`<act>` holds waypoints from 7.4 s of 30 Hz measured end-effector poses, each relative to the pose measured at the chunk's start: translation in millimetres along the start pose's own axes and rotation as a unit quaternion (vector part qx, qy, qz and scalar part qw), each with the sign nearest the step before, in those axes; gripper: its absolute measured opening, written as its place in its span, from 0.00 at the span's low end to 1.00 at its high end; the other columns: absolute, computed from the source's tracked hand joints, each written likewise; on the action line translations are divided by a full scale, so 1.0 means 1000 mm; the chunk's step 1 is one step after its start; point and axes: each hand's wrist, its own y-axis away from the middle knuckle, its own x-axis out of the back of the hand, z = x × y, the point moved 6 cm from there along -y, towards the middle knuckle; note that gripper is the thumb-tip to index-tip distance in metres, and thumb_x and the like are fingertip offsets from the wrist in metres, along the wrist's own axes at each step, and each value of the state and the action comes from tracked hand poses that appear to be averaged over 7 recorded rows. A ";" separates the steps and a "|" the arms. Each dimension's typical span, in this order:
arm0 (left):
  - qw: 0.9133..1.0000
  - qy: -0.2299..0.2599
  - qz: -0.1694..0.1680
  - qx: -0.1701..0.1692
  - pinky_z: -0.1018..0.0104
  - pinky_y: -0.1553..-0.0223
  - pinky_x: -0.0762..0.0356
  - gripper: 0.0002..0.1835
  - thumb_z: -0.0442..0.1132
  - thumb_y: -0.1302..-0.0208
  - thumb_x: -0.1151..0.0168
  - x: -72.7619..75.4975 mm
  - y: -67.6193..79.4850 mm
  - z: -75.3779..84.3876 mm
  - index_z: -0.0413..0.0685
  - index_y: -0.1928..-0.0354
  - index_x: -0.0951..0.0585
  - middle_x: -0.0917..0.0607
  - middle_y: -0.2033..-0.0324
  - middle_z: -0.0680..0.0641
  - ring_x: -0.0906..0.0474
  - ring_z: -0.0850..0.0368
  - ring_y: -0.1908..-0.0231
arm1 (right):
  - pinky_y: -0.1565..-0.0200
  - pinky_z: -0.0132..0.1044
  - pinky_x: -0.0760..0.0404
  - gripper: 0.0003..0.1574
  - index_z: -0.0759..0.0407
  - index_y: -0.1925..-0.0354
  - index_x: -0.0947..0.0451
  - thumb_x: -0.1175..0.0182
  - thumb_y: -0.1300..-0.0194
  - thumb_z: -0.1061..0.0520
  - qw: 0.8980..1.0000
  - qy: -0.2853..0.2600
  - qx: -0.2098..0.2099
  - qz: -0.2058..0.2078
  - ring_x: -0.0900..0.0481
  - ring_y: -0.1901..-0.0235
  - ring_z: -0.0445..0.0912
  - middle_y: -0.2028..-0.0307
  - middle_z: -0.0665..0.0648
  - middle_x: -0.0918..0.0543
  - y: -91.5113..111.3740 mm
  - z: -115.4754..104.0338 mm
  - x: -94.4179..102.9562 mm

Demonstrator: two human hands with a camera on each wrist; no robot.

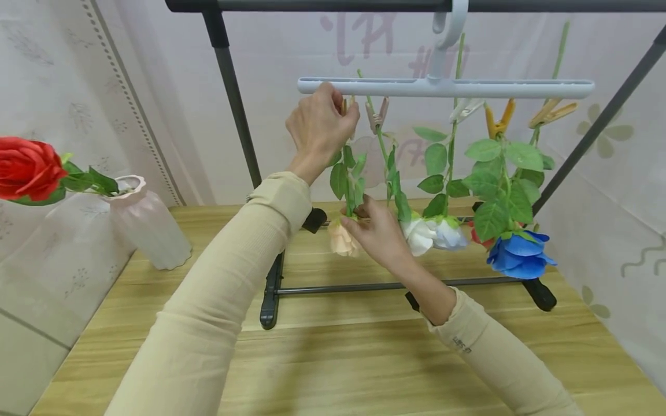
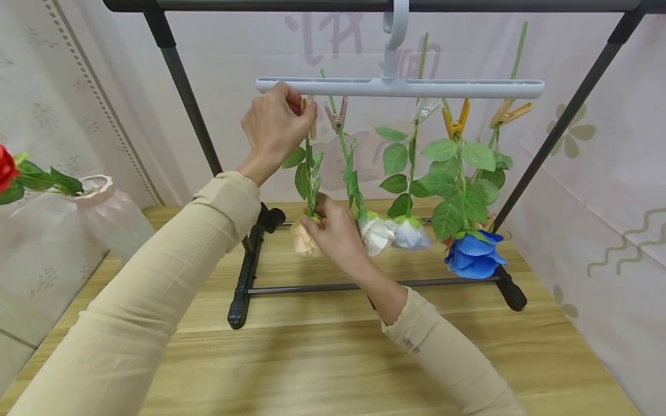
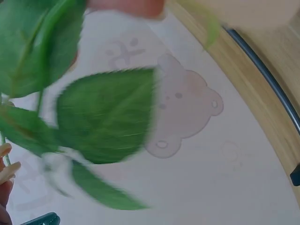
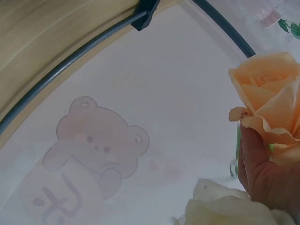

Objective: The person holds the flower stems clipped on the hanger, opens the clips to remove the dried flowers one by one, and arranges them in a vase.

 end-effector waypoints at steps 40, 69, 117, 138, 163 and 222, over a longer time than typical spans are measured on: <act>0.961 0.215 -0.091 -0.150 0.67 0.65 0.23 0.16 0.31 0.31 0.50 0.014 0.066 -0.018 0.34 0.44 0.27 0.15 0.57 0.40 0.20 0.51 0.72 | 0.76 0.33 0.28 0.13 0.68 0.52 0.24 0.45 0.33 0.63 0.968 -0.129 -0.027 -0.212 0.23 0.69 0.35 0.56 0.66 0.18 0.095 0.009 0.063; 0.929 0.142 -0.012 -0.341 0.66 0.67 0.19 0.21 0.19 0.55 0.33 0.035 0.182 -0.105 0.42 0.57 0.18 0.14 0.63 0.46 0.16 0.52 0.64 | 0.51 0.34 0.21 0.29 0.68 0.36 0.36 0.56 0.34 0.77 0.911 -0.203 0.061 -0.355 0.23 0.47 0.42 0.44 0.55 0.22 0.110 0.015 0.085; 0.873 0.347 0.340 0.050 0.77 0.63 0.25 0.02 0.32 0.43 0.35 0.146 0.037 -0.250 0.41 0.69 0.16 0.14 0.74 0.53 0.19 0.62 0.71 | 0.58 0.29 0.24 0.22 0.65 0.43 0.32 0.46 0.31 0.54 0.983 -0.116 -0.134 -0.057 0.25 0.60 0.41 0.61 0.47 0.22 0.010 0.038 0.082; 0.957 0.042 0.101 0.269 0.80 0.56 0.32 0.22 0.44 0.35 0.46 0.075 0.014 -0.339 0.59 0.38 0.28 0.20 0.67 0.67 0.40 0.88 0.78 | 0.61 0.29 0.21 0.22 0.68 0.42 0.33 0.47 0.30 0.58 0.983 -0.113 -0.143 -0.028 0.22 0.61 0.40 0.61 0.47 0.20 0.012 0.035 0.079; 0.986 -0.048 0.093 0.131 0.53 0.52 0.37 0.23 0.48 0.34 0.49 0.074 0.023 -0.332 0.41 0.44 0.24 0.17 0.54 0.36 0.23 0.61 0.68 | 0.63 0.29 0.21 0.22 0.68 0.42 0.32 0.48 0.30 0.59 0.982 -0.128 -0.136 -0.022 0.22 0.63 0.40 0.63 0.47 0.20 0.012 0.038 0.075; 0.960 0.215 -0.017 -0.180 0.68 0.69 0.22 0.16 0.39 0.38 0.37 -0.007 0.022 0.032 0.42 0.49 0.19 0.15 0.55 0.47 0.15 0.57 0.68 | 0.62 0.30 0.20 0.16 0.71 0.48 0.26 0.45 0.34 0.66 0.990 -0.131 -0.040 0.037 0.19 0.65 0.40 0.60 0.66 0.18 0.000 0.032 0.063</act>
